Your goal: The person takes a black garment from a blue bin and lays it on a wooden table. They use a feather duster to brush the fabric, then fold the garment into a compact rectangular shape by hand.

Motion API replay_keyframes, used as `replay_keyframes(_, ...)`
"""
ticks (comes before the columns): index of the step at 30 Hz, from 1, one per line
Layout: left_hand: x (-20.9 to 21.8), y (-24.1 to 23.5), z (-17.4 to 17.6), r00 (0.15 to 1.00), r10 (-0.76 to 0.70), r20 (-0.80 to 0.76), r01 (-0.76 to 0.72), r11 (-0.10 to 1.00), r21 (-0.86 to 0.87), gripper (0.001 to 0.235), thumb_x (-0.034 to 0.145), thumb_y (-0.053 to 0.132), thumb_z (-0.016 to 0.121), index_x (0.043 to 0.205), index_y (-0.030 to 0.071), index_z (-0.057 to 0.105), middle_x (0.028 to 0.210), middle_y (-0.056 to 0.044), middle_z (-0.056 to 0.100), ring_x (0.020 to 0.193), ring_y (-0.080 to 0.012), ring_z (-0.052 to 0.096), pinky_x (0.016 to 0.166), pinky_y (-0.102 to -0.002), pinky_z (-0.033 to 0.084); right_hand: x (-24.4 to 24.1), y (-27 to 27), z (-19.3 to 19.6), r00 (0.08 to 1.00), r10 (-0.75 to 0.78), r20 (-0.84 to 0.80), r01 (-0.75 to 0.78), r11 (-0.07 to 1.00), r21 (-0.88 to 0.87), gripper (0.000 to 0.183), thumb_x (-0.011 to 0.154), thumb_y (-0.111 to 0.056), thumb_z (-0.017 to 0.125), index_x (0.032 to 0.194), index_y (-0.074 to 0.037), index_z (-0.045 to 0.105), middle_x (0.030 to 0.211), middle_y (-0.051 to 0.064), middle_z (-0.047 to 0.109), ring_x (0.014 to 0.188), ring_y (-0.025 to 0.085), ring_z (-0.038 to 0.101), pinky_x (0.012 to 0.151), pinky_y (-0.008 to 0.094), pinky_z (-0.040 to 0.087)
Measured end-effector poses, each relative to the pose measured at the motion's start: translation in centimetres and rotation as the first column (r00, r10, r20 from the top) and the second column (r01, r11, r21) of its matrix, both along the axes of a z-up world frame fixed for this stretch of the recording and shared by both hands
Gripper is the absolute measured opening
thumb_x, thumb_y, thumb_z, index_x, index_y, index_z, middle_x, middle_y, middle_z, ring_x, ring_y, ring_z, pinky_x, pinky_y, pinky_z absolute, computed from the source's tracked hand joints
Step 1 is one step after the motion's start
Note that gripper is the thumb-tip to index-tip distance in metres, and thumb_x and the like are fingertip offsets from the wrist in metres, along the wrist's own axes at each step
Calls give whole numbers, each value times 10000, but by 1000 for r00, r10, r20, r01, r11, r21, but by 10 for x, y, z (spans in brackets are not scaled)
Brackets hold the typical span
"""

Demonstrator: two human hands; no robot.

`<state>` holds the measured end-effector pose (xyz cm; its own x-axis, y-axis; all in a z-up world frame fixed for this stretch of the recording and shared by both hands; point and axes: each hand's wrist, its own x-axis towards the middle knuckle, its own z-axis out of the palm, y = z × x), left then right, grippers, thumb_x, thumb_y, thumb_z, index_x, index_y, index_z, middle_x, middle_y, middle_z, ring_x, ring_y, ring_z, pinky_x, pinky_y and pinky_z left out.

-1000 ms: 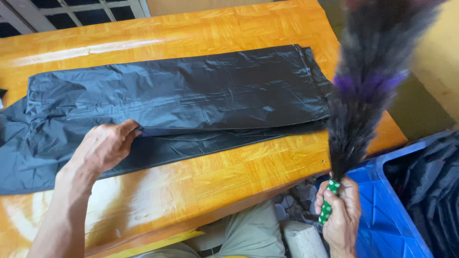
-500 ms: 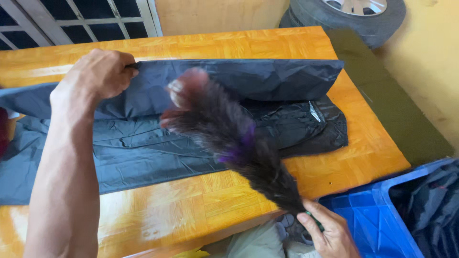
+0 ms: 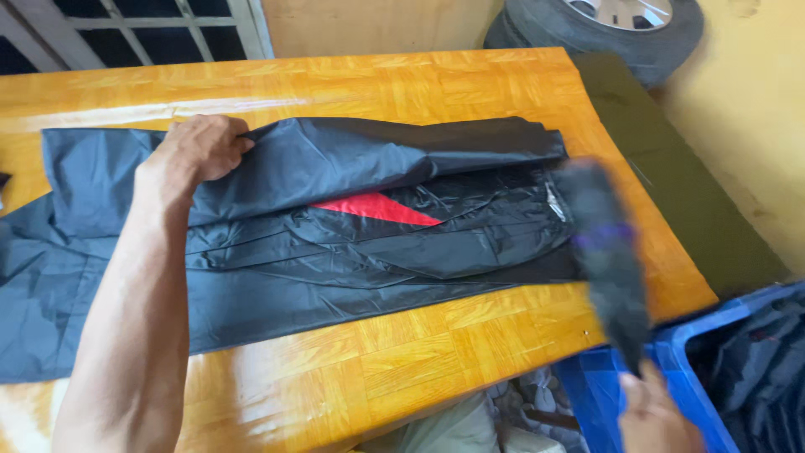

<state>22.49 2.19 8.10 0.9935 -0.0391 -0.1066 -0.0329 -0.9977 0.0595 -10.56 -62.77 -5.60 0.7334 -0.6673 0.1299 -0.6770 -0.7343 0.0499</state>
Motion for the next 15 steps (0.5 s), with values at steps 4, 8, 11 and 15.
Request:
replay_keyframes(4,4,3,-3,998,-46,-30,43,994,-97,285,1027,324,561,1000,69,686,1124,-217,726,1124,-456,640,890,-519,484,1,28,36,882,108,459,-239,941,238,550,1129,-265,494,1613,-58,655,651,277,642,662,464,612,709,486,481)
replay_keyframes(8,11,-7,-4,998,-49,-50,50,999,22,305,1037,378,532,1039,130,709,1149,-154,743,1148,-416,650,959,-579,410,46,169,108,775,442,452,-555,817,153,587,1054,-282,527,1631,-189,478,884,96,709,784,318,703,669,442,522)
replay_keyframes(11,16,-11,-13,997,-26,-67,33,994,108,312,1038,413,518,1121,198,728,1236,-104,745,1212,-381,653,1046,-621,330,87,242,131,595,742,309,-803,566,185,617,1004,-206,536,1596,-267,373,923,97,608,707,368,656,613,511,510)
replay_keyframes(15,20,-18,-15,996,-22,-87,46,956,291,346,1048,474,497,1182,254,727,1256,-93,753,1210,-374,679,1068,-594,342,130,241,128,721,653,-231,-573,750,331,614,1044,-355,357,1625,-489,211,913,167,606,758,464,681,663,614,516)
